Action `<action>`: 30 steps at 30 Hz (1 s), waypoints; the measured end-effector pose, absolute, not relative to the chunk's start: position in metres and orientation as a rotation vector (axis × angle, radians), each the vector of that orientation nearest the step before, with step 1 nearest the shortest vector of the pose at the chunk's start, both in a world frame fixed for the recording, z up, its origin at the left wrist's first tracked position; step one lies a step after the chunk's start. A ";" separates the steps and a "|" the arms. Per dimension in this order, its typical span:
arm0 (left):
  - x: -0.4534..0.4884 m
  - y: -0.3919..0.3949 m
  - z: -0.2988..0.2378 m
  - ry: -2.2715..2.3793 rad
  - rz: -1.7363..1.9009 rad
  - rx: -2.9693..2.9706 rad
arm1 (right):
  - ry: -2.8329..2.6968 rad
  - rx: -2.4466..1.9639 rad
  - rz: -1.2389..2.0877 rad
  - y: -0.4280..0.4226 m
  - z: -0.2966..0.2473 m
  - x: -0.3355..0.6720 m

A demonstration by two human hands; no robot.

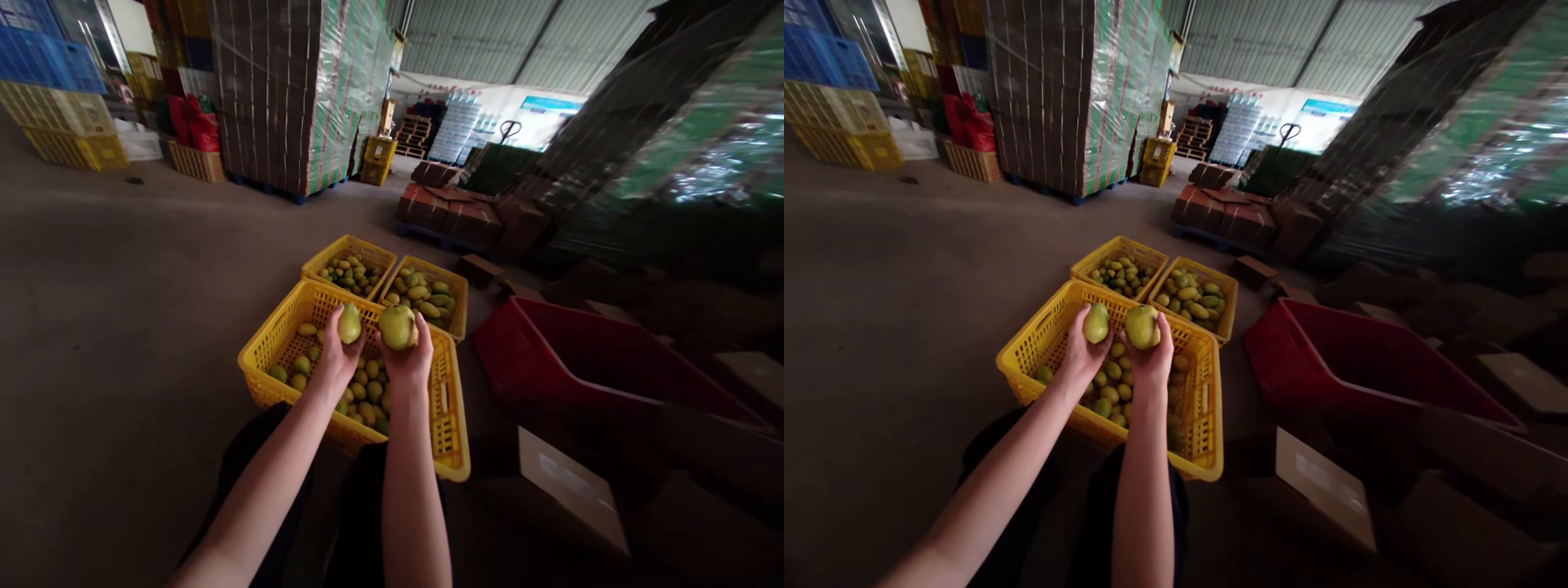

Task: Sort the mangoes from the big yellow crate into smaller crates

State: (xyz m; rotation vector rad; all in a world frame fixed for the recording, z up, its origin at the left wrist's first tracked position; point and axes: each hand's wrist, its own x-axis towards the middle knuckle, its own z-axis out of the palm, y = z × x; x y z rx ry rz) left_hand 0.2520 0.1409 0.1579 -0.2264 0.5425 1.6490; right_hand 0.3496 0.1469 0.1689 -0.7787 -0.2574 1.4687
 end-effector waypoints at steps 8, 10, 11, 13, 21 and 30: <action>0.254 0.138 0.157 0.537 1.399 -0.126 | -0.232 -0.739 1.554 0.144 0.167 0.350; 0.255 0.137 0.158 0.523 1.372 -0.104 | -0.190 -0.760 1.573 0.145 0.168 0.350; 0.256 0.137 0.158 0.516 1.378 -0.097 | -0.174 -0.785 1.585 0.145 0.168 0.349; 0.257 0.139 0.157 0.523 1.415 -0.087 | -0.131 -0.851 1.593 0.147 0.168 0.349; 0.259 0.143 0.152 0.576 1.482 -0.142 | -0.154 -0.855 1.502 0.151 0.165 0.355; 0.266 0.136 0.150 0.514 1.364 -0.113 | -0.189 -0.752 1.607 0.151 0.154 0.369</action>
